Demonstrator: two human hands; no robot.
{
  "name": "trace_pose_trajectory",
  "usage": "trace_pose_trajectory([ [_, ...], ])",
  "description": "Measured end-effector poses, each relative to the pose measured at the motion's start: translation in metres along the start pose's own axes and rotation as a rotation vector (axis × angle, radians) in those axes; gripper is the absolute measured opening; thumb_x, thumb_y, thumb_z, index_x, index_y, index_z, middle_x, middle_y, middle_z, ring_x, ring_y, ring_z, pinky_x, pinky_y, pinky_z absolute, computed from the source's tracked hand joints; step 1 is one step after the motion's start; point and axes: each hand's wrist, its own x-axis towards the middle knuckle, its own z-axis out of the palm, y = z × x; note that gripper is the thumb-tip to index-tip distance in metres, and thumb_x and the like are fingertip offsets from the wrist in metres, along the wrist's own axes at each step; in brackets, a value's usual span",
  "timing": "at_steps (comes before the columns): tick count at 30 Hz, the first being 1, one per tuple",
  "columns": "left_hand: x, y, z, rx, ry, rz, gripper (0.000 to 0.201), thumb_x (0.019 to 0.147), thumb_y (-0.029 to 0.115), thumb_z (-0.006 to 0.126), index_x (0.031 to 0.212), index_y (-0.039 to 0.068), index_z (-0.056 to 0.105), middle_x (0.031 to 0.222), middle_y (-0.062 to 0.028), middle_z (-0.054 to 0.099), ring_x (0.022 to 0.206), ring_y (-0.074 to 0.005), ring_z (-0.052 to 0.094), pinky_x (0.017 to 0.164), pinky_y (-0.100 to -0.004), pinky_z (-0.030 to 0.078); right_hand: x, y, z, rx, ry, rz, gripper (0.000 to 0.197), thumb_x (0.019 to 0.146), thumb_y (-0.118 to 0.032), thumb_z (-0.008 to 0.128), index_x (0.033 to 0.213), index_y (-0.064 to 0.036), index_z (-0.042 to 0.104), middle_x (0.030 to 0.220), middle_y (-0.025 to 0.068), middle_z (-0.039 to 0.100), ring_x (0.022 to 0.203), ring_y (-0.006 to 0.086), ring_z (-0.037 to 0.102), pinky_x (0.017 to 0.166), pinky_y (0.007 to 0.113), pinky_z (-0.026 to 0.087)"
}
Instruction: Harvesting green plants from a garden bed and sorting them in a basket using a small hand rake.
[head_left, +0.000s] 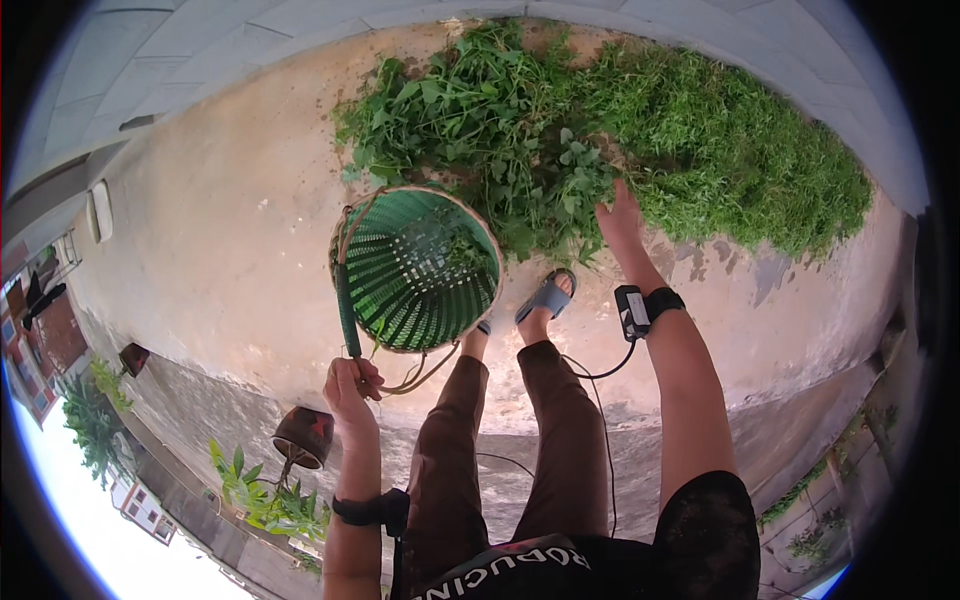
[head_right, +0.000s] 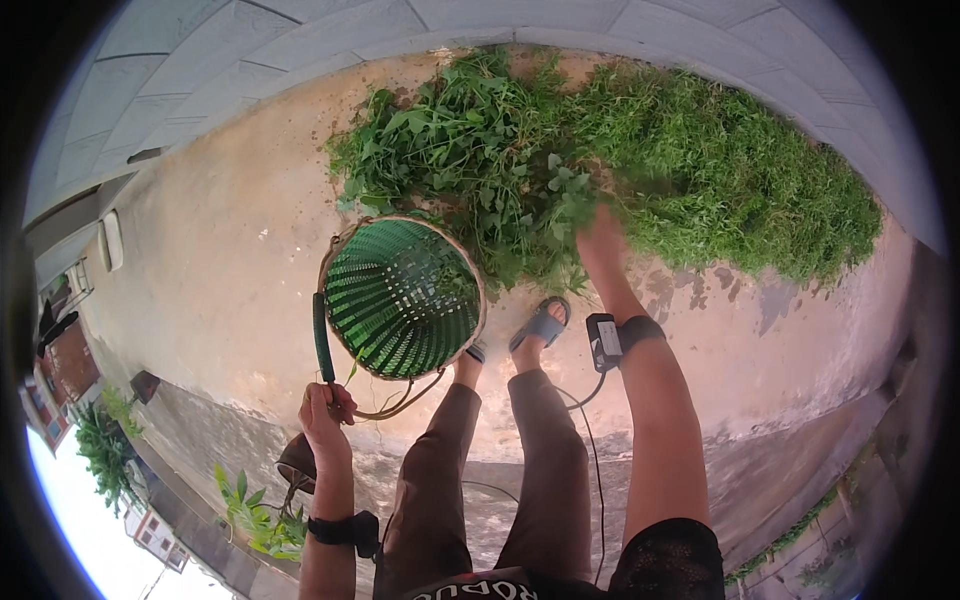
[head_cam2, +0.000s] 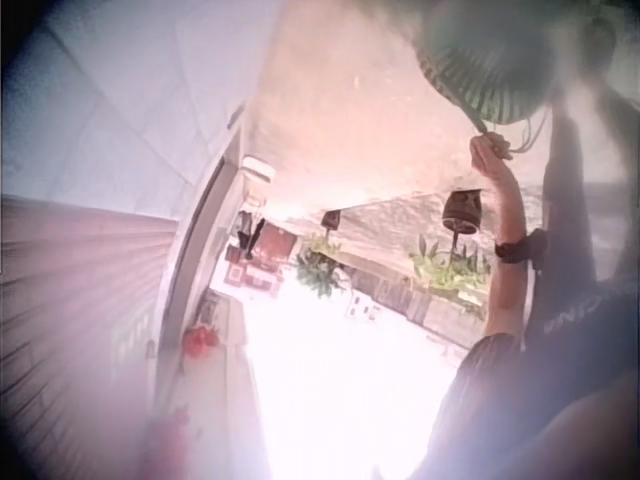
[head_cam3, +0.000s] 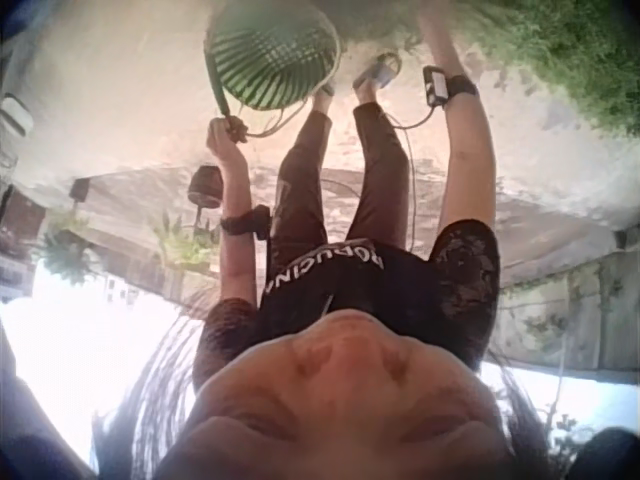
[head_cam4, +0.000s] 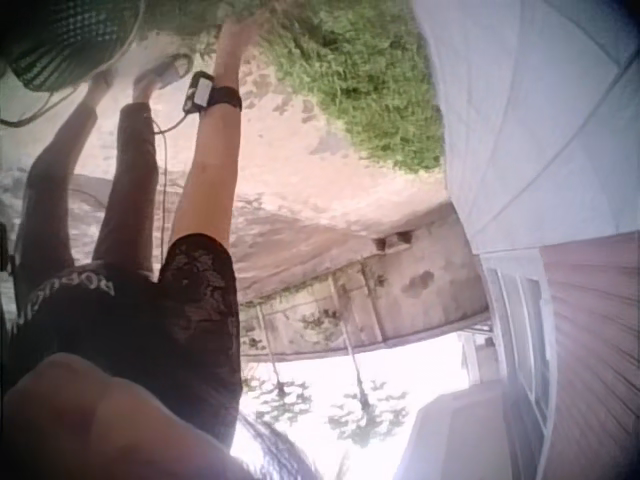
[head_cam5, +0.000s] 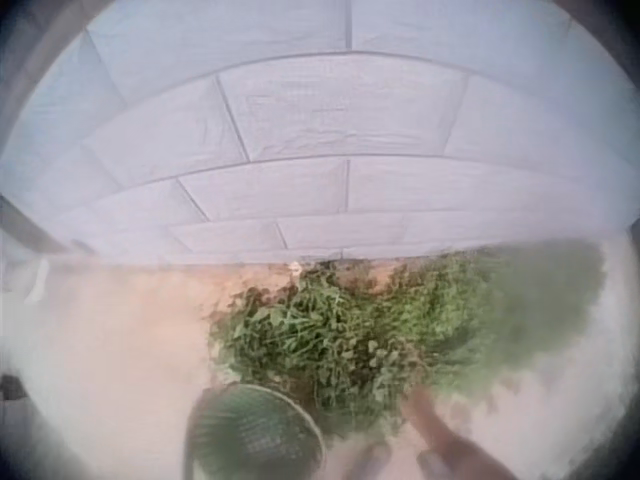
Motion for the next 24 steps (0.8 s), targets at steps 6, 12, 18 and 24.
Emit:
trace_pose_trajectory([
  [6,-0.028,0.026,0.012,-0.017,-0.134,0.012,0.035,0.098,0.03,0.035,0.071,0.008,0.041,0.069,-0.0056,0.054,0.055,-0.0111,0.054,0.043,-0.0201,0.039,-0.106,-0.076,-0.016,0.395,-0.041,-0.62,0.015,0.078,-0.004,0.056,0.093,-0.0092,0.059,0.081,0.0095,0.06,0.074,0.0293,0.06,0.062,0.037,0.049],
  [12,-0.092,0.079,0.012,-0.086,-0.302,0.042,0.033,0.098,0.026,0.035,0.073,0.005,0.04,0.071,-0.0138,0.057,0.053,-0.0147,0.053,0.04,-0.0201,0.039,-0.144,-0.109,0.063,-0.244,-0.266,-0.72,0.036,0.075,-0.014,0.063,0.109,-0.0157,0.053,0.124,0.0128,0.045,0.106,0.0311,0.051,0.063,0.043,0.051],
  [18,-0.117,0.099,-0.014,-0.092,-0.421,0.071,0.036,0.098,0.028,0.032,0.073,0.004,0.041,0.074,-0.0148,0.059,0.051,-0.0115,0.05,0.045,-0.0214,0.04,-0.125,-0.082,0.094,-0.85,-0.324,-0.643,0.038,0.081,-0.013,0.055,0.119,-0.013,0.049,0.121,0.0112,0.042,0.109,0.028,0.046,0.073,0.046,0.051],
  [24,-0.108,0.1,-0.016,-0.089,-0.613,0.071,0.039,0.098,0.024,0.036,0.076,-0.003,0.053,0.073,-0.0118,0.061,0.056,-0.0133,0.057,0.051,-0.0249,0.046,-0.097,-0.084,0.074,-0.417,-0.237,-0.639,0.025,0.08,-0.006,0.051,0.105,-0.005,0.054,0.104,0.0132,0.05,0.095,0.0305,0.055,0.072,0.039,0.054],
])
